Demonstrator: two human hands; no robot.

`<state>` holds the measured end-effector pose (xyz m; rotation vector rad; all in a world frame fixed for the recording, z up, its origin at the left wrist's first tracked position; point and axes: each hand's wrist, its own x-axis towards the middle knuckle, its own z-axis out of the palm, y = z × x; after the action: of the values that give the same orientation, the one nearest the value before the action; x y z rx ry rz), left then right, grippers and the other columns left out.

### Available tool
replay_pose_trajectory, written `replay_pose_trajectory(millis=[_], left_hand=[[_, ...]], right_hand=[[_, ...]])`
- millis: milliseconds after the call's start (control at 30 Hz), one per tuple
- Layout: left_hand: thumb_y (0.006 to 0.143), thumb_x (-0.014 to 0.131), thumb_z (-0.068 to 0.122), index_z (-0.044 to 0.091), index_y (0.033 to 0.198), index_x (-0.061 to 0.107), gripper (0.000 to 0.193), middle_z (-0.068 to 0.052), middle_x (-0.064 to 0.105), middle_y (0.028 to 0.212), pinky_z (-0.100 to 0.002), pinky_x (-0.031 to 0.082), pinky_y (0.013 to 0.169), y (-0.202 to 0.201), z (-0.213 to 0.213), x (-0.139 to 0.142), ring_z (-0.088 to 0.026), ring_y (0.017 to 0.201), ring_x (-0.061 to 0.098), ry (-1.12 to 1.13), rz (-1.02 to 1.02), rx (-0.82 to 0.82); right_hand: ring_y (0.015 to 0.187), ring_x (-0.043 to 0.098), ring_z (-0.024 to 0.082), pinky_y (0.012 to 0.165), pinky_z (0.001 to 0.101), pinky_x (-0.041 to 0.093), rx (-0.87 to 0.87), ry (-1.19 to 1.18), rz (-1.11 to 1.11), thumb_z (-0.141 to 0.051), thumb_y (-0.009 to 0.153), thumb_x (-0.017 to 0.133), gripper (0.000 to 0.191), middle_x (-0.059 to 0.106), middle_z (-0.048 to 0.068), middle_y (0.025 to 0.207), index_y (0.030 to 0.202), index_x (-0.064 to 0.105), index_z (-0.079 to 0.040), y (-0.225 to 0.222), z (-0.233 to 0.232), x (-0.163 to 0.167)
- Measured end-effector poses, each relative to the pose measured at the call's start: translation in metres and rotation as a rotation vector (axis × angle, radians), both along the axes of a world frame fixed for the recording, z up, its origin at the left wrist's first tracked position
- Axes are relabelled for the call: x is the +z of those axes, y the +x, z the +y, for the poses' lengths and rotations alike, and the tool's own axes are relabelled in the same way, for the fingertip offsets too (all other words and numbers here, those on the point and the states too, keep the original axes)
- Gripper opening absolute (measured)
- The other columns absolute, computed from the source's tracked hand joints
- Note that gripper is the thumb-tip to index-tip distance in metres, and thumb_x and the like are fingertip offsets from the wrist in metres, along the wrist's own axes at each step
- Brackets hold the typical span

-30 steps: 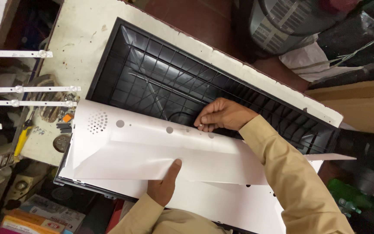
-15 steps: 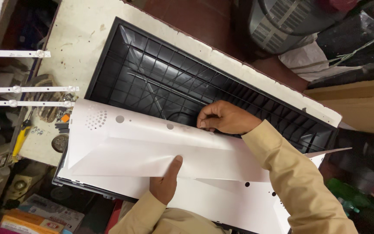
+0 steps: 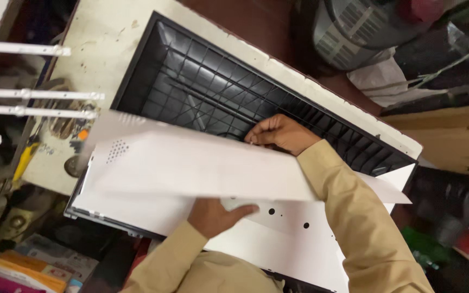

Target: The person works on the back of a television panel on a repair bench. They peel off the white plastic diffuser sheets, lay LED light strips into the panel's channels and align them, then press the sheets back and use blue tape to secure a strip in place.

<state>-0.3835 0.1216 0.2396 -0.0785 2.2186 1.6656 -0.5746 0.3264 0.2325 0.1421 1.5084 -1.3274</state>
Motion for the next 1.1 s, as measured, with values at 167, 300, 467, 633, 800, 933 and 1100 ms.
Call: replay_pose_trajectory(millis=[167,300,467,633,800,933,1100], left_hand=[[0.082,0.075,0.020,-0.002,0.134,0.059,0.059,-0.026,0.061,0.131,-0.047,0.050,0.101,-0.023,0.000,-0.014,-0.043,0.128,0.055,-0.159,0.101,0.021],[0.083,0.072,0.018,-0.001,0.152,0.034,0.080,-0.029,0.048,0.140,-0.045,0.051,0.095,-0.038,0.000,-0.008,-0.041,0.125,0.056,-0.119,-0.050,0.076],[0.083,0.070,0.013,0.026,0.165,0.016,0.099,-0.020,0.060,0.120,-0.044,0.048,0.102,-0.041,-0.009,0.011,-0.035,0.114,0.061,0.013,-0.166,0.104],[0.084,0.073,0.010,0.028,0.158,0.023,0.091,-0.018,0.061,0.118,-0.046,0.049,0.097,-0.038,-0.015,0.004,-0.032,0.110,0.061,0.048,-0.094,0.182],[0.081,0.059,0.001,0.023,0.153,0.040,0.077,-0.011,0.067,0.097,-0.037,0.056,0.080,-0.028,-0.024,-0.031,-0.024,0.078,0.065,0.221,-0.153,0.258],[0.085,0.055,0.000,0.016,0.143,0.056,0.061,-0.008,0.068,0.090,-0.032,0.056,0.076,-0.015,-0.040,-0.044,-0.017,0.075,0.064,0.188,-0.098,0.307],[0.086,0.048,-0.003,0.011,0.136,0.062,0.054,-0.007,0.065,0.093,-0.033,0.055,0.070,-0.008,-0.059,-0.042,-0.018,0.070,0.060,0.242,-0.185,0.338]], right_hand=[[0.074,0.067,0.010,0.071,0.0259,0.056,0.167,0.101,0.070,-0.006,0.089,0.069,0.016,0.077,0.005,0.087,0.101,0.079,0.000,-0.009,-0.012,0.010],[0.072,0.068,0.013,0.069,0.0288,0.055,0.213,0.224,0.037,-0.002,0.084,0.069,0.019,0.079,0.005,0.087,0.101,0.079,0.000,-0.016,-0.025,0.021],[0.077,0.070,0.012,0.073,0.0279,0.058,0.295,0.291,0.166,0.000,0.083,0.071,0.021,0.077,0.007,0.092,0.103,0.075,-0.001,-0.021,-0.044,0.036],[0.071,0.068,0.017,0.068,0.0328,0.057,0.102,0.145,-0.023,0.000,0.082,0.078,0.018,0.075,0.010,0.088,0.100,0.074,0.002,-0.015,-0.065,0.051],[0.061,0.066,0.015,0.060,0.0326,0.056,0.165,0.109,0.031,-0.005,0.082,0.079,0.014,0.077,0.010,0.080,0.093,0.079,0.003,-0.008,-0.081,0.059],[0.059,0.063,0.014,0.057,0.0324,0.053,0.171,0.148,0.051,-0.003,0.080,0.079,0.015,0.076,0.007,0.080,0.094,0.079,0.001,-0.005,-0.082,0.060],[0.073,0.065,0.014,0.067,0.0317,0.054,0.262,0.393,0.261,-0.012,0.084,0.081,0.027,0.075,0.009,0.091,0.105,0.072,0.002,-0.007,-0.077,0.061]])
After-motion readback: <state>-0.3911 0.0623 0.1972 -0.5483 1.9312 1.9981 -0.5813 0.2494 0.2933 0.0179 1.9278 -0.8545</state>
